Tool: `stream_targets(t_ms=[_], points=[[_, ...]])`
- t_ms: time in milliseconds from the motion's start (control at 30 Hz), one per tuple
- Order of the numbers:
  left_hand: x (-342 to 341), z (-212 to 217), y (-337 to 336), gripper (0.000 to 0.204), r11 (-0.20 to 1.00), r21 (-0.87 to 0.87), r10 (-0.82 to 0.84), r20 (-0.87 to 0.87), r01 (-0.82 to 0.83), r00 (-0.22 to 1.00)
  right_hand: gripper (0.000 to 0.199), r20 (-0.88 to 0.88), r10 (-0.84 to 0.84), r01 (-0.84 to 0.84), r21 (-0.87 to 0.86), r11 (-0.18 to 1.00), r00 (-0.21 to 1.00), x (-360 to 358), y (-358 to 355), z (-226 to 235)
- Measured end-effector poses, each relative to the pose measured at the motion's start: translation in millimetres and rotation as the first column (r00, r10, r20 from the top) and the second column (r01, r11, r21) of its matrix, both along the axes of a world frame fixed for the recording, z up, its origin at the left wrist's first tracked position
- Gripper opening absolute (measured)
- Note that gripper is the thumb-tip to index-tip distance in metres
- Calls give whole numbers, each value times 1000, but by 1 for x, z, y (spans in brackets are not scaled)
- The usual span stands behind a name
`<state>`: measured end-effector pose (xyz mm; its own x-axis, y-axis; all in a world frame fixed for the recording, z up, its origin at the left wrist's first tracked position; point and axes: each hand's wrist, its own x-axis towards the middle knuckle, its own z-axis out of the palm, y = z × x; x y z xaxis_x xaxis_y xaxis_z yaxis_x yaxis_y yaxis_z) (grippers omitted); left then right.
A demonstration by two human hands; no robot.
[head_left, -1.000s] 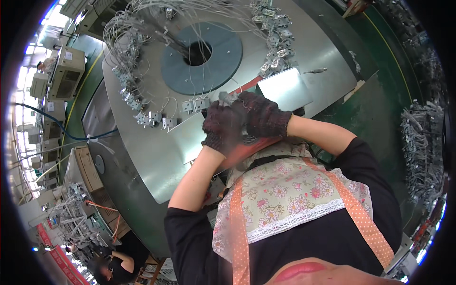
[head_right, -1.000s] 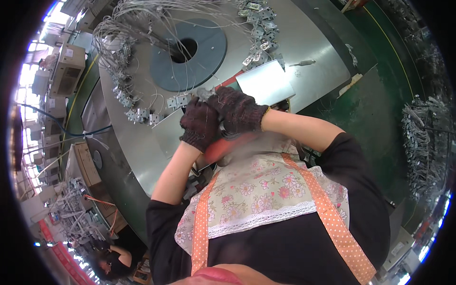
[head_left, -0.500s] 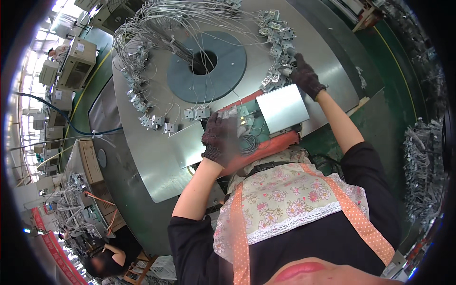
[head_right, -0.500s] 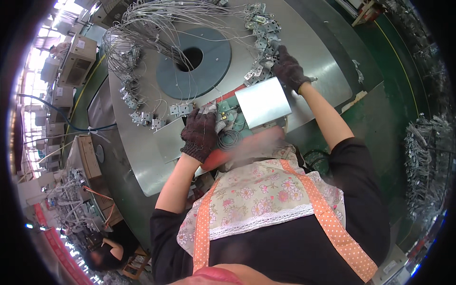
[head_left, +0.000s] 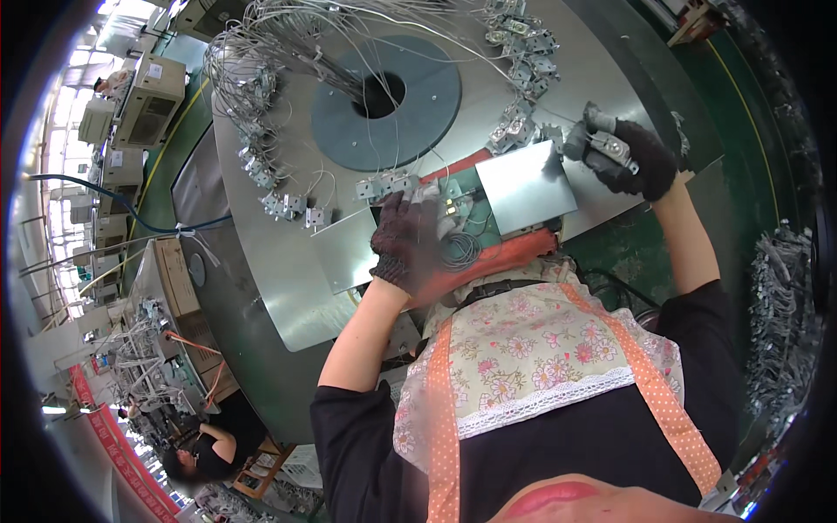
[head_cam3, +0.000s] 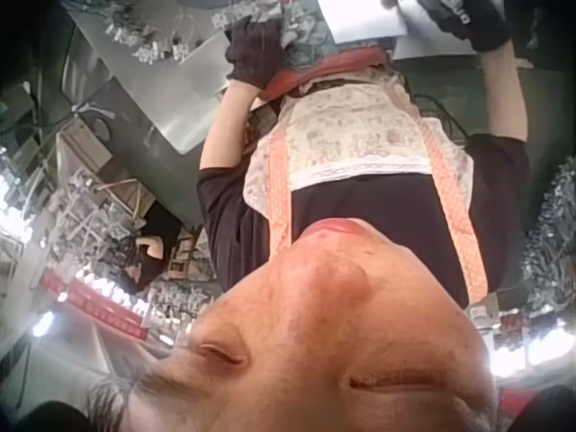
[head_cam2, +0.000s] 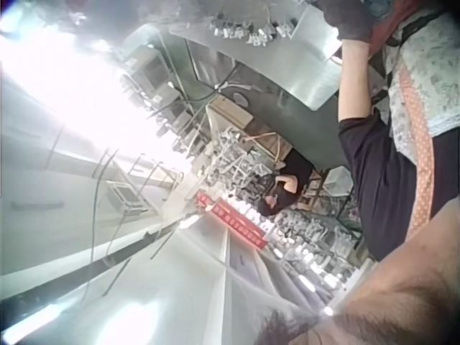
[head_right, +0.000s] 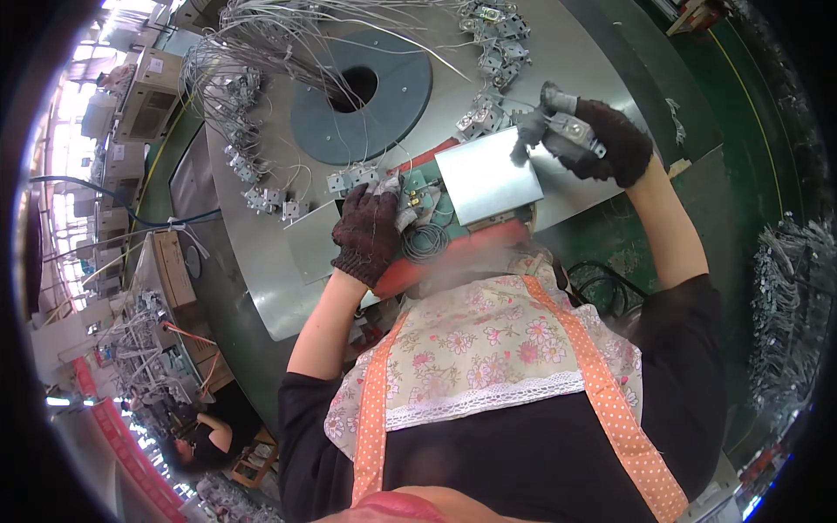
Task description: The person picks up a component from a circular rack, places it onto a machine, and presses it down. After the machine cycles, the person removes the component and sets it aside.
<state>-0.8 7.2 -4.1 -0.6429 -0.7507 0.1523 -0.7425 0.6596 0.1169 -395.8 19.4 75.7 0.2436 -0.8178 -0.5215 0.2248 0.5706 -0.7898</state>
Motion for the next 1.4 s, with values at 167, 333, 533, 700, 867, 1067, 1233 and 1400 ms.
stream_targets(t_ms=[167, 333, 533, 700, 867, 1067, 1233, 1400], points=[[2, -7, 0, 57, 1000, 6, 11, -19, -11, 1000, 59, -229, -331, 126, -617, 777, 915, 28, 22, 13], [6, -12, -1, 57, 998, -62, -20, -52, 17, 998, 68, -558, -673, -457, -818, 349, 485, 27, 37, 25], [6, -16, -3, 59, 999, -49, -4, -12, 4, 1000, 49, -450, -826, -476, -840, 262, 339, 15, 48, 4], [9, -15, -4, 59, 999, -46, -28, -7, 28, 1000, 41, -22, -202, 111, -775, 622, 979, 29, 36, 5], [7, -13, -5, 57, 1000, 7, 14, 49, -14, 999, 46, -235, -30, -170, -780, 603, 972, 77, 24, 0], [7, -10, -4, 60, 995, -96, -45, -52, 40, 998, 87, 486, 229, 170, -646, 744, 844, 77, 55, 18], [2, -7, -4, 55, 998, 70, -8, -45, 11, 999, 62, 415, 88, 136, -480, 867, 906, 102, 56, 15], [2, -3, -4, 55, 996, 88, 11, 79, -18, 997, 45, 313, 18, 80, -297, 952, 950, 143, 24, 3]])
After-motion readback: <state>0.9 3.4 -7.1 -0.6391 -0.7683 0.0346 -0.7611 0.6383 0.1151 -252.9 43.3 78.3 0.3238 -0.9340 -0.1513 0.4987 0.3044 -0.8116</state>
